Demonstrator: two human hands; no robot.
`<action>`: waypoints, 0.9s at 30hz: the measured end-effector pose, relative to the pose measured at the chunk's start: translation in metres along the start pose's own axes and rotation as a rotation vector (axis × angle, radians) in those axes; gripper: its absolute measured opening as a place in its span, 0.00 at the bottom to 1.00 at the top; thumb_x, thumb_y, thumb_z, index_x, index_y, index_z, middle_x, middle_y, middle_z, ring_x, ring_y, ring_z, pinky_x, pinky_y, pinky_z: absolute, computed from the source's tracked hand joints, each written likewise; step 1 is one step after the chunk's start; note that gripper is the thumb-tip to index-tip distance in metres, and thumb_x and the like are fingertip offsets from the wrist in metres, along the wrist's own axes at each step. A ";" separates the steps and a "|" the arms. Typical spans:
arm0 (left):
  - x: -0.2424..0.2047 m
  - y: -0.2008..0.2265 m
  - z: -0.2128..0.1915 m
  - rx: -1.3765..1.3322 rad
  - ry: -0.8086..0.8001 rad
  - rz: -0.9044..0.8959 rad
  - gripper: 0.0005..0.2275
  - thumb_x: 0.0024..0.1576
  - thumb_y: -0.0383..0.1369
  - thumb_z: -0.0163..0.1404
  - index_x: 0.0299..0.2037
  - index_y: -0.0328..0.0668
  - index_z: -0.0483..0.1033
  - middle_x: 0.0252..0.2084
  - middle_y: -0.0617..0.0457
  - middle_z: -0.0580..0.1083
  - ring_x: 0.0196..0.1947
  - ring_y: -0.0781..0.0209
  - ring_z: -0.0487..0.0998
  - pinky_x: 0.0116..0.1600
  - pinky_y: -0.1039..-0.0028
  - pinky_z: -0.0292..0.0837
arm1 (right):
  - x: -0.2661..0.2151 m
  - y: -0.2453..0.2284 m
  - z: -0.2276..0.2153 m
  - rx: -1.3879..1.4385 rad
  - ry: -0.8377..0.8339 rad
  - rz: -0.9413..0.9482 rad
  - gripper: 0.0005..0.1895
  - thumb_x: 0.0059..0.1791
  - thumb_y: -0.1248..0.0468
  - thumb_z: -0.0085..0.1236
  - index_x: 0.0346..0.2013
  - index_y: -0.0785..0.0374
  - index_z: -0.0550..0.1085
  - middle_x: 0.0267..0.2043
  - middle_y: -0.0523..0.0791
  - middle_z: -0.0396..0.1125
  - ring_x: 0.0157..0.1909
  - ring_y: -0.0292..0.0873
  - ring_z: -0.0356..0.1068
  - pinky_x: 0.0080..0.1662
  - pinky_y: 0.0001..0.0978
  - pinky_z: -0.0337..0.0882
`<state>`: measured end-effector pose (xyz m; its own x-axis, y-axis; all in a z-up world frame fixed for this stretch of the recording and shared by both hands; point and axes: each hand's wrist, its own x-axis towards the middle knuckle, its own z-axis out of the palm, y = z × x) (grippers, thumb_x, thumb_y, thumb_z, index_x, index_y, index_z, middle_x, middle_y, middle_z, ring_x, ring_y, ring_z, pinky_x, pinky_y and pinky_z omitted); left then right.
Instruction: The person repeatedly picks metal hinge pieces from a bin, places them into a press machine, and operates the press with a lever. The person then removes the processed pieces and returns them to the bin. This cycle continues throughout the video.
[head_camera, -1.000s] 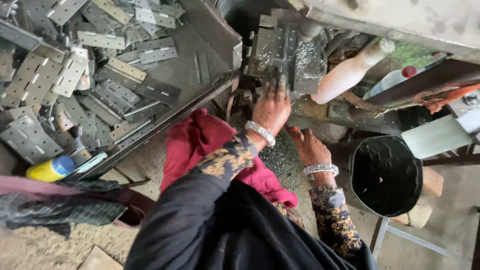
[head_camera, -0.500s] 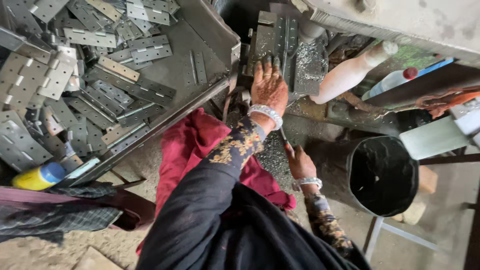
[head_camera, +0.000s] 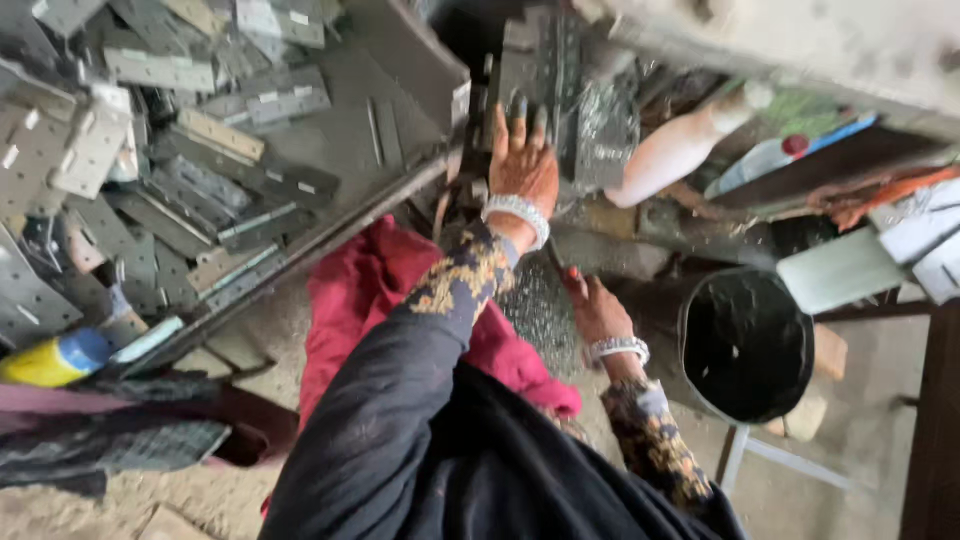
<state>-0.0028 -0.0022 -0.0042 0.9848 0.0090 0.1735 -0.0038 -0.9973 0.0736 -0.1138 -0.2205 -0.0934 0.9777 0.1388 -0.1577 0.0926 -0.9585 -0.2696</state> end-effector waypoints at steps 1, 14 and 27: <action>0.001 -0.006 -0.005 0.009 -0.010 0.005 0.18 0.65 0.33 0.35 0.61 0.44 0.75 0.77 0.51 0.56 0.79 0.47 0.43 0.76 0.44 0.22 | 0.006 0.001 0.002 -0.082 0.042 -0.149 0.27 0.57 0.48 0.29 0.57 0.63 0.68 0.42 0.63 0.71 0.39 0.69 0.71 0.37 0.61 0.70; 0.008 -0.009 -0.027 0.136 -0.118 0.028 0.20 0.67 0.34 0.32 0.65 0.45 0.71 0.78 0.53 0.53 0.78 0.48 0.43 0.75 0.41 0.17 | 0.016 0.016 0.012 -0.129 0.172 -0.294 0.29 0.60 0.48 0.26 0.62 0.62 0.68 0.52 0.63 0.70 0.38 0.67 0.72 0.35 0.57 0.71; 0.037 -0.006 -0.013 0.085 -0.137 -0.027 0.20 0.67 0.35 0.31 0.65 0.43 0.70 0.77 0.51 0.53 0.77 0.47 0.47 0.72 0.38 0.15 | 0.016 0.015 0.014 0.114 0.068 -0.118 0.33 0.58 0.41 0.29 0.57 0.64 0.68 0.41 0.61 0.72 0.44 0.66 0.73 0.45 0.56 0.71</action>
<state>0.0317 0.0050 0.0148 0.9989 0.0312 0.0362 0.0315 -0.9995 -0.0085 -0.0993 -0.2288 -0.1132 0.9723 0.2274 -0.0547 0.1890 -0.9018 -0.3887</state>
